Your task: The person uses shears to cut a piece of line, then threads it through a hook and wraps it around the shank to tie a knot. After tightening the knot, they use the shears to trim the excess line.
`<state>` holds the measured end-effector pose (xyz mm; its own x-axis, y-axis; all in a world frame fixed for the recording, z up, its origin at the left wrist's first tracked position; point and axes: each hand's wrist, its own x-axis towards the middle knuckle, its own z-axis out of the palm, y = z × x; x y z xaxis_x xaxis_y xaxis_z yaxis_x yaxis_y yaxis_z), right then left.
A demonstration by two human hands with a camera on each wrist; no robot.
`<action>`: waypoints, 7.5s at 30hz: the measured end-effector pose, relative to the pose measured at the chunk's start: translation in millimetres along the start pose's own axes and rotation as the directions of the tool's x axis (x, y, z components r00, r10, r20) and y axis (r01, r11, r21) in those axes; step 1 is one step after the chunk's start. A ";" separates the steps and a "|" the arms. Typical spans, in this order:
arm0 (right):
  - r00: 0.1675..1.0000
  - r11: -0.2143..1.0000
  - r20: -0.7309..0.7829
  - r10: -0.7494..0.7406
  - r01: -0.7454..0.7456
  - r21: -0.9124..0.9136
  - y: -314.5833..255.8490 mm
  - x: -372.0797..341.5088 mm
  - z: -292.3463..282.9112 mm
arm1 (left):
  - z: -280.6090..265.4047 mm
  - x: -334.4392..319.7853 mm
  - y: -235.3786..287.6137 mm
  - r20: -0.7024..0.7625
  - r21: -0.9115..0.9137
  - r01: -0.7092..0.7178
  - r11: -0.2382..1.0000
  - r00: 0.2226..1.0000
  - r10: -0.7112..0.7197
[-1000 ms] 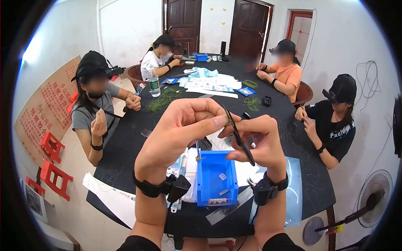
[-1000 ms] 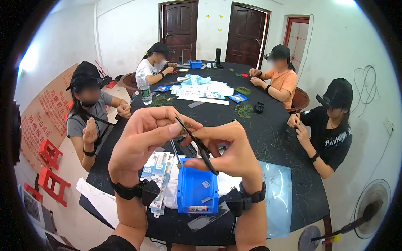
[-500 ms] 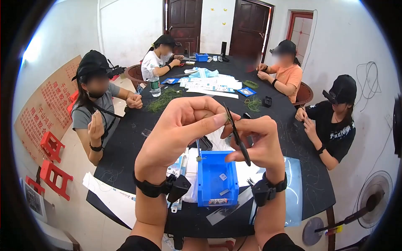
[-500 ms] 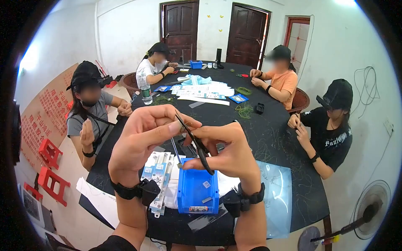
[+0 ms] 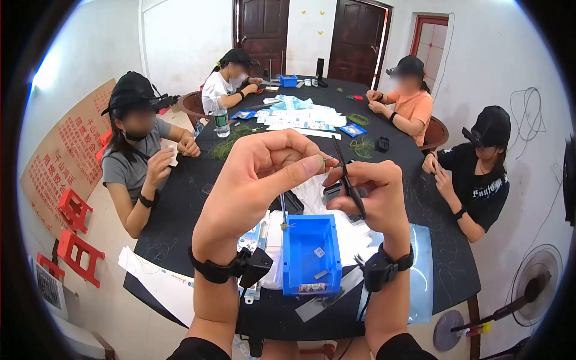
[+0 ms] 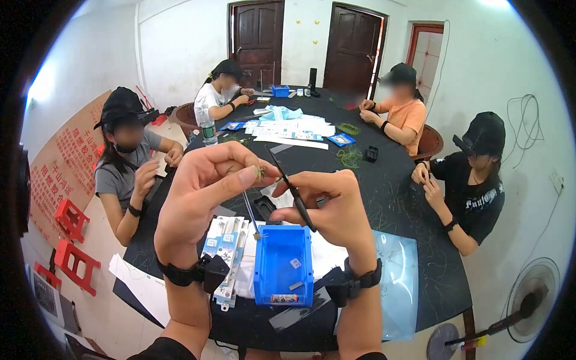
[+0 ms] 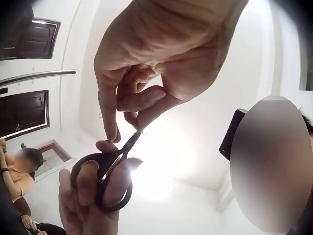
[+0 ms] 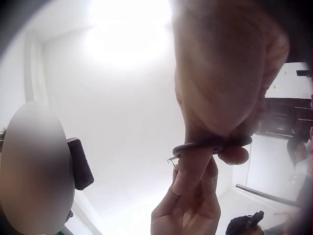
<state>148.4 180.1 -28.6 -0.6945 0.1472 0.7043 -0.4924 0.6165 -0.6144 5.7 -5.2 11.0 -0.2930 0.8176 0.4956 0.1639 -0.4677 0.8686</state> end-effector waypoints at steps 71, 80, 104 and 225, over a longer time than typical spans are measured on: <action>0.882 0.988 -0.449 -0.143 0.153 -0.014 -23.4 20.9 63.2 | -15.6 2.5 -5.6 -0.023 -0.023 -0.041 0.999 0.999 0.041; 0.891 0.992 -0.437 -0.122 0.095 -0.083 -33.0 21.0 53.3 | -2.1 -1.7 1.7 -0.096 0.236 -0.140 0.962 0.981 0.166; 0.911 0.999 -0.412 -0.021 0.035 0.025 -38.8 15.5 34.9 | 6.0 2.3 -4.1 -0.078 0.336 -0.180 0.925 0.973 0.218; 0.956 0.972 -0.287 -0.055 0.117 0.204 -30.8 9.5 11.9 | 20.1 1.7 -4.6 -0.066 0.184 -0.110 0.977 0.990 0.124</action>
<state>150.7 153.3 -7.2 -0.4866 0.3292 0.8092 -0.6668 0.4585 -0.5875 23.4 5.2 7.9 -0.3316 0.7297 0.5979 0.3656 -0.4849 0.7945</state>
